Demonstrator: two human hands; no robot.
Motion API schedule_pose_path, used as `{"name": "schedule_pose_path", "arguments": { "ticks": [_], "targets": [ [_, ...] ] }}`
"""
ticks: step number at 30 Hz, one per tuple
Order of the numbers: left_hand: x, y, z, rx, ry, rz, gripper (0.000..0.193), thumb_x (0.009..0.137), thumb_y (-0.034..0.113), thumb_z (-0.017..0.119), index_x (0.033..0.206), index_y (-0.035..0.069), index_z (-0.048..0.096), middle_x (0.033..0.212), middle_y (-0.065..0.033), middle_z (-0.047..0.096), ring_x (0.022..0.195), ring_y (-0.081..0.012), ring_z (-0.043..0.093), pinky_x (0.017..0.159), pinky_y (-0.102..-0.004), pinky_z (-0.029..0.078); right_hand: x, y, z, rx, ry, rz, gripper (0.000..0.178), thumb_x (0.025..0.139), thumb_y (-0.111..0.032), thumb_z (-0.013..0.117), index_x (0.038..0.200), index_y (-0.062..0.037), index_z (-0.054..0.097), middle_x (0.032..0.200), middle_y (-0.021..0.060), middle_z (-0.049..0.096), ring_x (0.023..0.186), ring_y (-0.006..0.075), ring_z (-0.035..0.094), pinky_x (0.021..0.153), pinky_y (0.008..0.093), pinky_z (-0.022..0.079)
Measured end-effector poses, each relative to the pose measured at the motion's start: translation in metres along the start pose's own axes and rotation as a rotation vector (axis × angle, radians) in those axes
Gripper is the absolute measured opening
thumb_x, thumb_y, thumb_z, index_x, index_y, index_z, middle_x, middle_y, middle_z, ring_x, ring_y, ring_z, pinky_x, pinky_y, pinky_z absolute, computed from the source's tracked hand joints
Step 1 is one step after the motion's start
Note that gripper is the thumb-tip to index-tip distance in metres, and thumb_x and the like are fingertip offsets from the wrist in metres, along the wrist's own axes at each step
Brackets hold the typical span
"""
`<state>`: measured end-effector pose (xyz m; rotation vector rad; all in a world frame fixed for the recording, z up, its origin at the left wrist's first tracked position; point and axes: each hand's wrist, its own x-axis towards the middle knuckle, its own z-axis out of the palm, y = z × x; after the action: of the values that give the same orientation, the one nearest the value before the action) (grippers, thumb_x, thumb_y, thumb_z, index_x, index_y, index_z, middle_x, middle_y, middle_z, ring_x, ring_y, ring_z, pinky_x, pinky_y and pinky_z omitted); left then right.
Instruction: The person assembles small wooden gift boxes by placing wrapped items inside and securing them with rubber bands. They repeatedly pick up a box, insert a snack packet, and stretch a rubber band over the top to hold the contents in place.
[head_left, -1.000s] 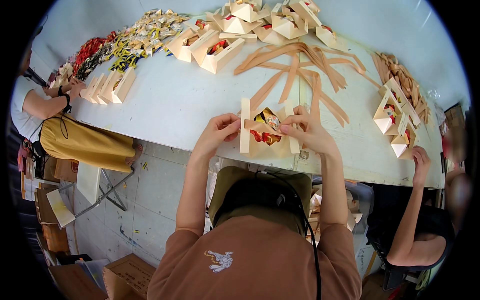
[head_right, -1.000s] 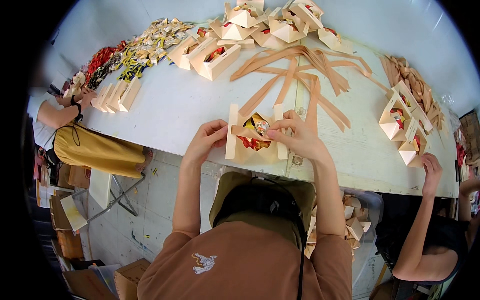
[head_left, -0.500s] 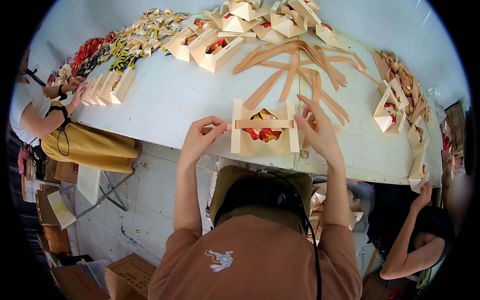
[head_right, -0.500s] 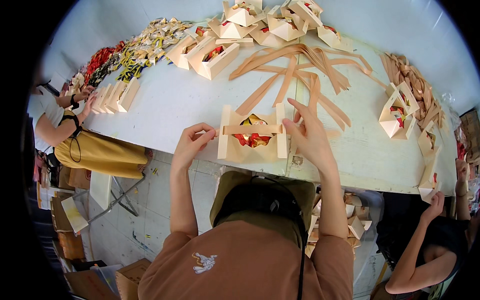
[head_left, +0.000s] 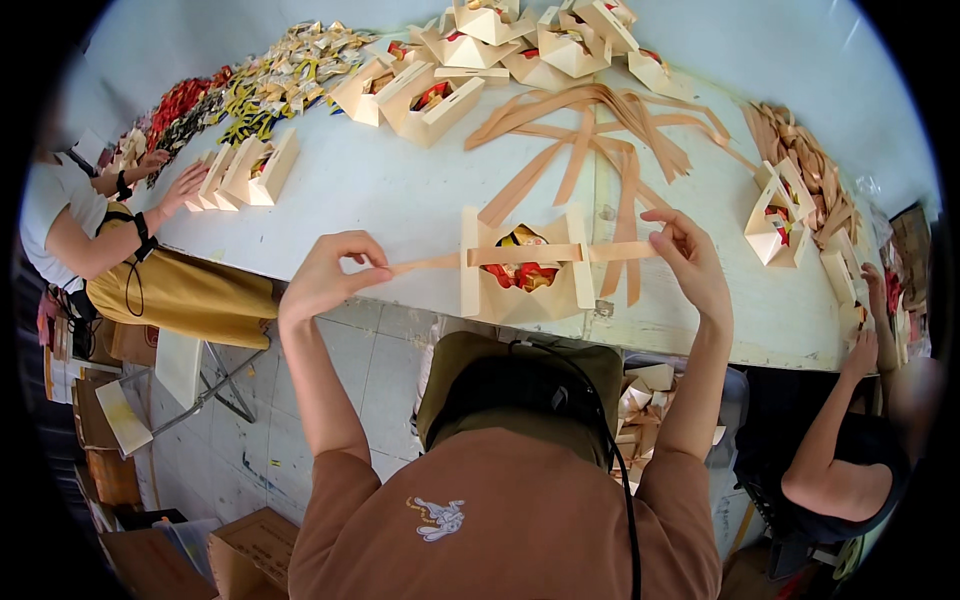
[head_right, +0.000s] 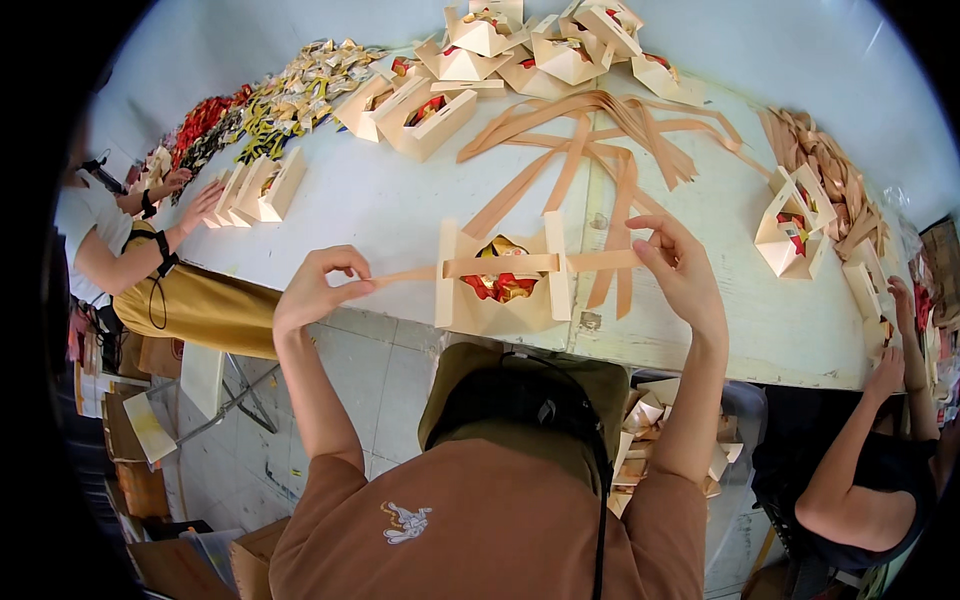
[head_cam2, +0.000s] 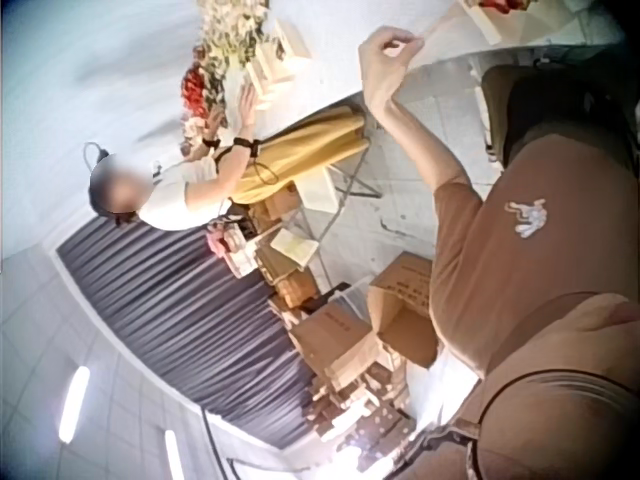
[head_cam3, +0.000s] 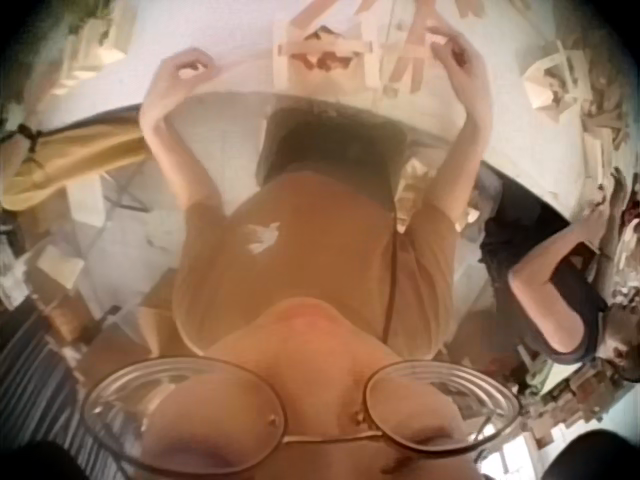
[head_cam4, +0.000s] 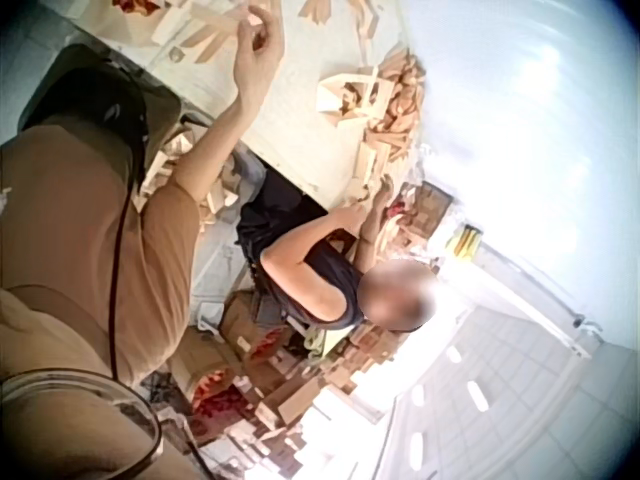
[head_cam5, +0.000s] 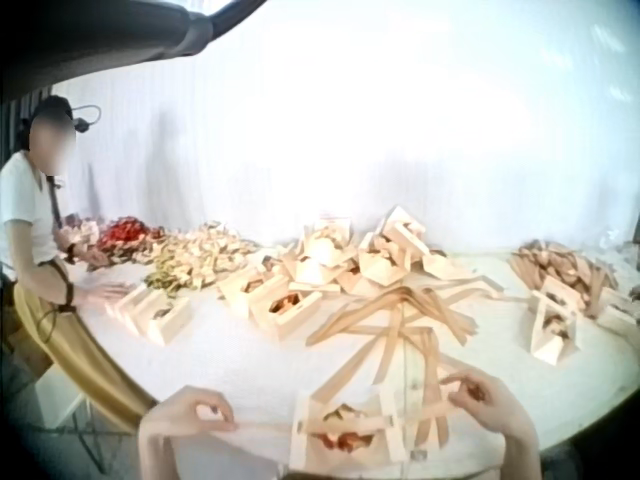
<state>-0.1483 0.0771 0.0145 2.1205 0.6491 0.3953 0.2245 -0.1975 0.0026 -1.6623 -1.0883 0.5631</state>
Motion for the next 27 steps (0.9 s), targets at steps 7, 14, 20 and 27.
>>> {"name": "schedule_pose_path", "arguments": {
  "ticks": [7, 14, 20, 27],
  "targets": [
    [-0.012, 0.024, 0.003, 0.126, 0.521, 0.178, 0.005, 0.084, -0.004, 0.072, 0.087, -0.001, 0.069, 0.087, -0.0049, 0.069, 0.078, -0.0137, 0.061, 0.073, -0.0282, 0.049, -0.001, 0.000, 0.002, 0.030, 0.004, -0.023, 0.020, 0.095, -0.007, 0.064, 0.114, -0.0028, 0.067, 0.080, -0.0038, 0.051, 0.075, 0.0052, 0.048, 0.071, 0.0208, 0.041],
    [0.029, 0.041, 0.017, -0.685, 0.390, 0.413, 0.005, 0.092, 0.008, 0.070, 0.094, 0.004, 0.069, 0.088, -0.0074, 0.069, 0.085, -0.0161, 0.066, 0.075, -0.0272, 0.053, 0.003, -0.056, 0.005, 0.232, 0.169, -0.178, 0.033, 0.089, -0.003, 0.072, 0.121, -0.0031, 0.065, 0.085, -0.0013, 0.065, 0.083, 0.0066, 0.060, 0.078, 0.0230, 0.048],
    [0.067, 0.108, 0.095, -0.450, 0.088, 0.163, 0.014, 0.100, 0.012, 0.058, 0.107, 0.002, 0.066, 0.080, 0.0021, 0.060, 0.073, -0.0049, 0.052, 0.065, -0.0234, 0.042, 0.024, -0.122, 0.073, 0.056, 0.132, -0.343, 0.042, 0.081, -0.004, 0.079, 0.120, -0.0093, 0.068, 0.083, 0.0037, 0.074, 0.081, 0.0085, 0.066, 0.075, 0.0255, 0.051],
    [0.067, 0.118, 0.105, -0.490, -0.077, 0.222, 0.023, 0.101, 0.021, 0.061, 0.095, 0.000, 0.067, 0.068, 0.0042, 0.050, 0.062, -0.0051, 0.042, 0.056, -0.0251, 0.036, 0.049, -0.100, 0.084, -0.006, 0.260, -0.580, 0.032, 0.080, -0.014, 0.081, 0.110, -0.0088, 0.072, 0.082, 0.0052, 0.073, 0.075, 0.0138, 0.065, 0.074, 0.0299, 0.050]
  ]
}}
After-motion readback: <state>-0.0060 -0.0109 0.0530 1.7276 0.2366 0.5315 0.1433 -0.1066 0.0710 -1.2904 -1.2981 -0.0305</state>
